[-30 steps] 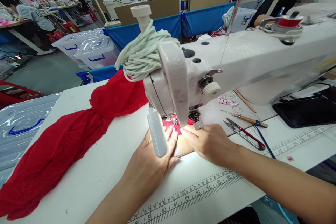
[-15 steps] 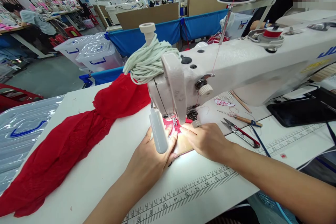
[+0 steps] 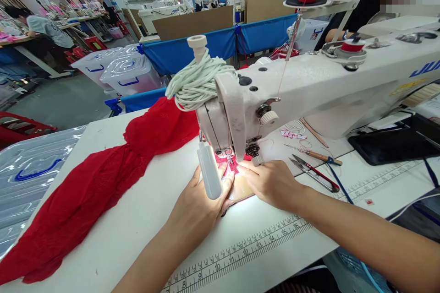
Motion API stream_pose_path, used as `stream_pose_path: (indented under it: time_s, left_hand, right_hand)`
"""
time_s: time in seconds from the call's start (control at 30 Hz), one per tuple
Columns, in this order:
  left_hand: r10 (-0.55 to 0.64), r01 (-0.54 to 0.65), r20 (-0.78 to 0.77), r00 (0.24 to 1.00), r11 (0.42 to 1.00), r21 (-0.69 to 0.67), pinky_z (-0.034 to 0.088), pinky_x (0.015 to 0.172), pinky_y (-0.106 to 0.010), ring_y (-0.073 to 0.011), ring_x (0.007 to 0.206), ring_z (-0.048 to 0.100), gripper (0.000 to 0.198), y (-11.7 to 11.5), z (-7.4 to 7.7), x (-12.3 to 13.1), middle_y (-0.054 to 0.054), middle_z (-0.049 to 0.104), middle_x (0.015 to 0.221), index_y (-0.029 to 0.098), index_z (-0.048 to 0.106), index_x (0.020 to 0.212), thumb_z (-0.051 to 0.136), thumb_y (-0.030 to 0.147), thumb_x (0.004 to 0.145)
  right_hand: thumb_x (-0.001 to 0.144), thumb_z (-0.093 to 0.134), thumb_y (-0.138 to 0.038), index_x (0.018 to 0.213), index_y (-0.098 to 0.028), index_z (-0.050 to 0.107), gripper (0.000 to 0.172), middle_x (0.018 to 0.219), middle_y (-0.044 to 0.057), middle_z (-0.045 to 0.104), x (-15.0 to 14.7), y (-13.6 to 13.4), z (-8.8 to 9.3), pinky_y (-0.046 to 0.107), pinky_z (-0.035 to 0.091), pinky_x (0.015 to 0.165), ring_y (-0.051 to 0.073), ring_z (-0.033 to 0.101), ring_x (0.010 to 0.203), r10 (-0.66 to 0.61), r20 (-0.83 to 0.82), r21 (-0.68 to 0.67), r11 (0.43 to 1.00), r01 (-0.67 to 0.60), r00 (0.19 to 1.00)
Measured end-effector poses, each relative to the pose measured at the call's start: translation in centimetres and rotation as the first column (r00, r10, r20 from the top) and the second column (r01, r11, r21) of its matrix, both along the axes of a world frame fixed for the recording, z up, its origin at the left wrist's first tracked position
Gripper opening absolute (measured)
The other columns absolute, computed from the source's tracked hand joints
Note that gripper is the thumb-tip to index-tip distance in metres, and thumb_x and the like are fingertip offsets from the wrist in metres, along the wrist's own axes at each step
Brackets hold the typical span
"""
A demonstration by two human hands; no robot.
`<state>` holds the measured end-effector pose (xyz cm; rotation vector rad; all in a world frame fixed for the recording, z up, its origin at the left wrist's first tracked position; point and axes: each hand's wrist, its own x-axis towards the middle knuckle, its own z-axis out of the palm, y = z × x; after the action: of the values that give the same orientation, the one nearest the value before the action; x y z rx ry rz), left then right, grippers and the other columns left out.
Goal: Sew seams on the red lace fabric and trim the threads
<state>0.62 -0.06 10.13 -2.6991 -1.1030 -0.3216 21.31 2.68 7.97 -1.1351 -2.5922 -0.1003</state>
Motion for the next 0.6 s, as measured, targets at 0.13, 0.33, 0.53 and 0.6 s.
stream_pose_path:
  time_s: [0.13,0.33,0.53,0.6]
  left_hand:
    - [0.015,-0.015,0.007,1.0,1.0,0.018,0.05,0.089,-0.049,-0.0279,0.107,0.059,0.034,-0.09,0.07,0.04,-0.016,0.063,0.119,0.013,0.056,0.119,0.037,0.025,0.093]
    - [0.02,-0.018,0.051,0.998,0.999,-0.035,0.052,0.086,-0.049,-0.0291,0.104,0.06,0.032,-0.13,0.13,0.16,-0.017,0.063,0.116,0.011,0.059,0.115,0.04,0.022,0.091]
    - [0.056,-0.056,-0.009,0.998,0.998,-0.02,0.054,0.078,-0.044,-0.0302,0.105,0.059,0.035,-0.45,0.06,0.24,-0.018,0.06,0.124,0.01,0.056,0.12,0.04,0.025,0.093]
    - [0.052,-0.052,-0.018,0.998,0.999,-0.008,0.054,0.077,-0.044,-0.03,0.103,0.06,0.035,-0.44,0.18,0.21,-0.018,0.06,0.123,0.01,0.057,0.119,0.038,0.026,0.093]
  right_hand:
    - [0.08,0.044,-0.009,0.101,-0.016,0.066,0.03,0.082,0.004,0.07,-0.02,-0.01,0.03,0.028,0.022,0.048,0.01,0.047,0.051,-0.013,0.003,-0.013,1.0,0.013,1.0]
    - [0.077,0.046,-0.007,0.105,-0.016,0.066,0.035,0.088,0.006,0.072,-0.1,-0.05,0.37,0.029,0.023,0.048,0.012,0.052,0.054,-0.039,0.032,-0.065,0.997,0.041,0.999]
    - [0.08,0.047,-0.01,0.108,-0.015,0.064,0.033,0.092,0.008,0.071,-0.06,-0.09,0.63,0.027,0.028,0.051,0.013,0.056,0.061,-0.048,0.037,-0.101,0.994,0.052,0.998]
    - [0.08,0.047,-0.009,0.105,-0.014,0.064,0.031,0.09,0.009,0.07,-0.02,-0.07,0.69,0.027,0.03,0.052,0.013,0.055,0.062,-0.024,0.037,-0.099,0.995,0.028,0.999]
